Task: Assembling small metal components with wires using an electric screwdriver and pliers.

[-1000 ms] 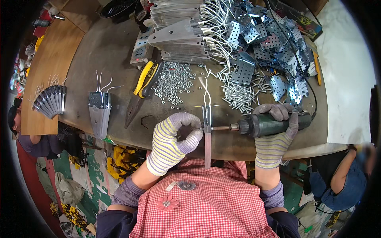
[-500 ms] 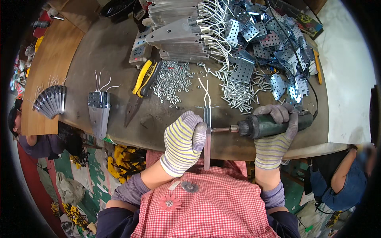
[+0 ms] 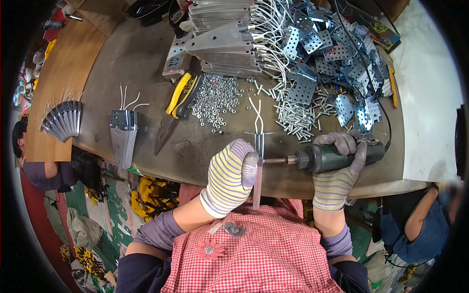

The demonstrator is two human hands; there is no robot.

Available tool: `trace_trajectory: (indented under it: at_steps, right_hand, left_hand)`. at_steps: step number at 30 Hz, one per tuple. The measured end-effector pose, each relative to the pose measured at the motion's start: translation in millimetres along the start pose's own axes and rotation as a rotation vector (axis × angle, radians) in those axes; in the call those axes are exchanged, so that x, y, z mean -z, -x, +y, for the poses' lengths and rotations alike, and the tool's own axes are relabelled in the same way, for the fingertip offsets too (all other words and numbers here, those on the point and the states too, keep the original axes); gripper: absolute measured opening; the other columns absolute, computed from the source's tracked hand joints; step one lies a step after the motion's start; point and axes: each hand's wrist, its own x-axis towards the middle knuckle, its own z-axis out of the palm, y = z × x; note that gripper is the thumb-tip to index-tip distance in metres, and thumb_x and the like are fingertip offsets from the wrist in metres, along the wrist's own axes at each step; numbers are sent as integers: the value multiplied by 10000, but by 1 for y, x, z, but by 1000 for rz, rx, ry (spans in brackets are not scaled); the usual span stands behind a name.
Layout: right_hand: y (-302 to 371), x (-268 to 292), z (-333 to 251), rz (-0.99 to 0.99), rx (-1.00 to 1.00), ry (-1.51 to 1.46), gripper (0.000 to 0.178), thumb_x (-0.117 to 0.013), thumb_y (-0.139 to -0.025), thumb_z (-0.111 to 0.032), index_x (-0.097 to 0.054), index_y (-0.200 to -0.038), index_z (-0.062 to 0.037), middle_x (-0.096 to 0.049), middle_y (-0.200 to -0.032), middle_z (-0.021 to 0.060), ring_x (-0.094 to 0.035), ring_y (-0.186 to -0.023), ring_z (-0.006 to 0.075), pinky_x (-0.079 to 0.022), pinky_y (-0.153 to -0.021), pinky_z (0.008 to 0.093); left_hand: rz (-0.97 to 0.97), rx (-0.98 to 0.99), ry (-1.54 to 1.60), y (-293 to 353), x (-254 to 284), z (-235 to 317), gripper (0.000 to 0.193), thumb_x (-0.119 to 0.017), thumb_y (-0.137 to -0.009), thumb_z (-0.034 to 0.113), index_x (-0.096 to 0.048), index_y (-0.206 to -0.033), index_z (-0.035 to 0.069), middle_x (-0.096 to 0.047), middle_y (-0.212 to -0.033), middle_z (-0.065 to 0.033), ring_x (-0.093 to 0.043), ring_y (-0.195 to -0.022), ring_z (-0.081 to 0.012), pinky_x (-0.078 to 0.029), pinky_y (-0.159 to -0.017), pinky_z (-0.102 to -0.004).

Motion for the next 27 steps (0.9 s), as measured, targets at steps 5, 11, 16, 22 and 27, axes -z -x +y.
trace_trajectory:
  at_steps: [5,11,16,22,27]
  right_hand:
    - [-2,5,-3,-9,-25,-27,241,-667,-887,-290,-513,-1031,-172,-364,-745,-79,-412,-724,74,-410,-883,365]
    - [-2,6,-4,1,20,-7,295,-659,-890,-322,-519,-1103,-174,-338,-768,-74,-400,-742,82,-412,-891,367]
    - [-3,10,-6,-58,-18,-21,307,-658,-891,-307,-523,-1123,-158,-342,-772,-66,-408,-757,88,-406,-915,377]
    - [0,6,-4,-10,-13,0,302,-656,-892,-294,-523,-1116,-142,-369,-798,-50,-429,-780,102,-411,-918,390]
    - [-1,8,-6,-25,-13,1,290,-652,-895,-291,-520,-1116,-157,-343,-792,-48,-412,-767,103,-408,-925,391]
  left_hand:
    - [1,15,-12,-3,6,3,87,-554,-874,128,-558,-866,41,-581,-772,-148,-578,-686,-372,-465,-611,-420]
    - [257,-142,-592,-59,65,-33,163,-605,-848,120,-547,-949,6,-559,-899,-163,-545,-825,-327,-454,-770,-386]
    - [-6,-109,-723,-74,99,-85,253,-685,-796,165,-570,-955,4,-572,-906,-162,-554,-849,-341,-460,-771,-403]
    - [409,55,678,-62,89,-23,206,-501,-927,157,-570,-1075,31,-588,-848,-57,-548,-643,-108,-425,-535,-207]
    - [128,-89,558,-52,45,43,564,-585,-837,89,-429,-1379,66,-549,-1139,-127,-593,-735,-141,-517,-648,-262]
